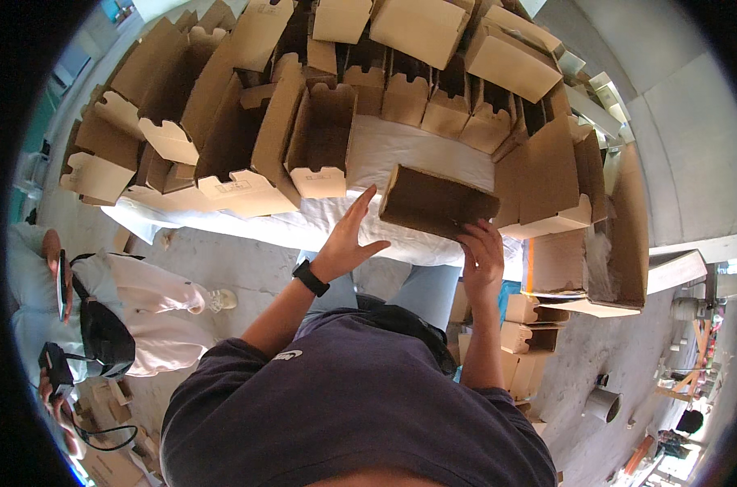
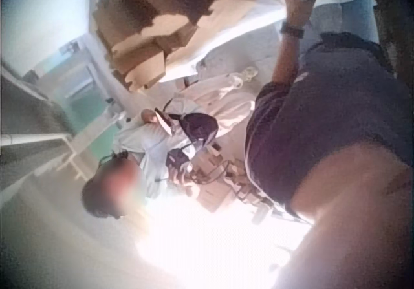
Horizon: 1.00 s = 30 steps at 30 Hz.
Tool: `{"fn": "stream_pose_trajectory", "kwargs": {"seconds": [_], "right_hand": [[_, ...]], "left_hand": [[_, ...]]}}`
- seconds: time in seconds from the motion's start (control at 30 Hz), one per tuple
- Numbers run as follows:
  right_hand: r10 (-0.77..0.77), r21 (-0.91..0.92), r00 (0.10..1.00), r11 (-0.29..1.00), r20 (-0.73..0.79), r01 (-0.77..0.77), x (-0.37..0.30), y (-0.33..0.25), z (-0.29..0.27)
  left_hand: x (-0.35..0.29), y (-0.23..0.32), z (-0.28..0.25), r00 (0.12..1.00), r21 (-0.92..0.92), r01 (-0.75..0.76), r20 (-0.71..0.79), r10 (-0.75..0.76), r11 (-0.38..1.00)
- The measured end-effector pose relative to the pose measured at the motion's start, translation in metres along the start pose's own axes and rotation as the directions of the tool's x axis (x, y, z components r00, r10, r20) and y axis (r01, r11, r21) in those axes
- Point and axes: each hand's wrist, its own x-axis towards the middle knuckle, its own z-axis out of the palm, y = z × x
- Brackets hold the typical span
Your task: The person picks up flat cardboard pieces and folds them along pre-scored lines to assemble several individual boxes, placing the finished ones on a table.
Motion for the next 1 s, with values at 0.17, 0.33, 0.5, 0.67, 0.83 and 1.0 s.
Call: {"fn": "stream_pose_trajectory", "kwargs": {"seconds": [0.17, 0.33, 0.5, 0.67, 0.83, 1.0], "right_hand": [[-0.01, 0.097, 1.0, 0.995, 0.027, 0.008, 0.006, -0.008, -0.019], [0.021, 0.17, 0.998, 0.985, 0.052, -0.03, 0.006, -0.018, -0.032], [-0.01, 0.155, 0.998, 0.988, 0.062, 0.001, 0.017, -0.029, -0.038], [0.01, 0.27, 0.999, 0.963, -0.04, 0.001, 0.038, -0.043, -0.029], [0.336, 0.535, 0.908, 0.83, -0.25, -0.16, 0.048, -0.036, 0.001], [0.097, 0.432, 0.995, 0.896, 0.032, -0.101, 0.052, -0.062, 0.045]], "left_hand": [[0.004, 0.024, -0.016, 0.995, 0.204, -0.095, -0.011, 0.099, 0.974], [0.005, 0.032, -0.022, 0.989, 0.141, -0.144, 0.058, 0.137, 0.98], [-0.003, 0.047, -0.032, 0.996, 0.082, -0.085, -0.004, 0.085, 0.993], [-0.021, 0.031, -0.048, 0.953, 0.198, -0.188, -0.201, 0.228, 0.962], [-0.061, 0.023, -0.067, 0.89, -0.41, -0.199, -0.455, -0.011, 0.89], [-0.114, -0.021, -0.099, 0.681, -0.316, -0.148, -0.72, -0.135, 0.937]]}}
